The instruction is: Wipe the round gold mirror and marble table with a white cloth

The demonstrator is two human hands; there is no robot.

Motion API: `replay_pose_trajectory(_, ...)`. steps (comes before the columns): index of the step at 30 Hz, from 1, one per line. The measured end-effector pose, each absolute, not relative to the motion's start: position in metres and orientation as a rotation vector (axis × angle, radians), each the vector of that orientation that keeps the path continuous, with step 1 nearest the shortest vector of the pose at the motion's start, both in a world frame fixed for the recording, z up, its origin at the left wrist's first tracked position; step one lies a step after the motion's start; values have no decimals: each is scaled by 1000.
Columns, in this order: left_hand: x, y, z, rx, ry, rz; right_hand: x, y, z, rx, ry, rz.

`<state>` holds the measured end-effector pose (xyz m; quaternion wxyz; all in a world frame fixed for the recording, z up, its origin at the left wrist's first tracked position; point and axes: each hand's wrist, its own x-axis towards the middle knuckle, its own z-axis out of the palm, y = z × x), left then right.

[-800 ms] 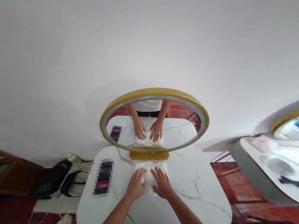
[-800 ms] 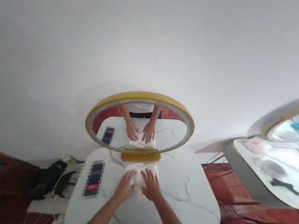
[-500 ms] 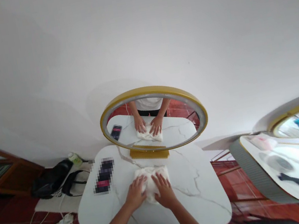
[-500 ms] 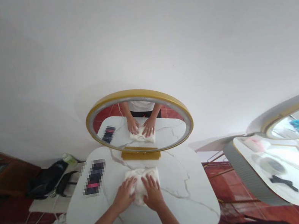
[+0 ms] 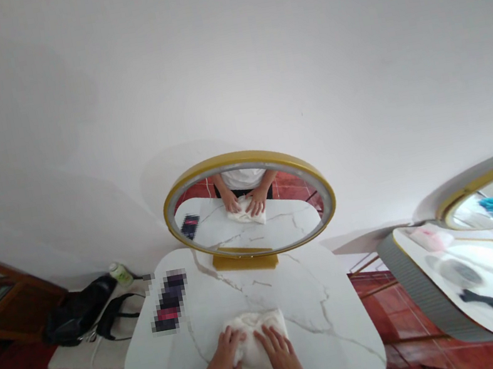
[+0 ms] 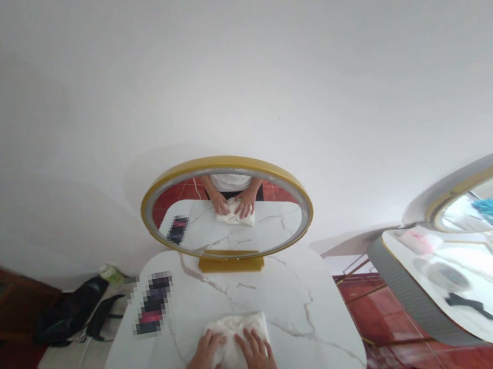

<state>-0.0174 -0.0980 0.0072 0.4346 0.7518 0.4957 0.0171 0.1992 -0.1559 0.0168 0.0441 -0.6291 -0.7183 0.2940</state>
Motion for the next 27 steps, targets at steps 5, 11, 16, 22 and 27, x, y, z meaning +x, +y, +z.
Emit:
replay_pose_trajectory(5, 2, -78, 25, 1541, 1181, 457, 185, -130, 5, -2033, -1925, 816)
replay_pose_trajectory(11, 26, -49, 83, 1324, 966, 613, 188, -87, 12, -1741, -1319, 784)
replay_pose_trajectory(16, 36, -13, 173, 1794, 897, 771, 212, -52, 44, -1611, -1118, 683)
replay_pose_trajectory(22, 27, 49, 319, 2318, 1162, 1434, 246, -68, 108, -1581, -1063, 167)
replay_pose_trajectory(27, 32, 96, 420, 2429, 1440, 1717, 279, -65, 235, -1527, -981, 100)
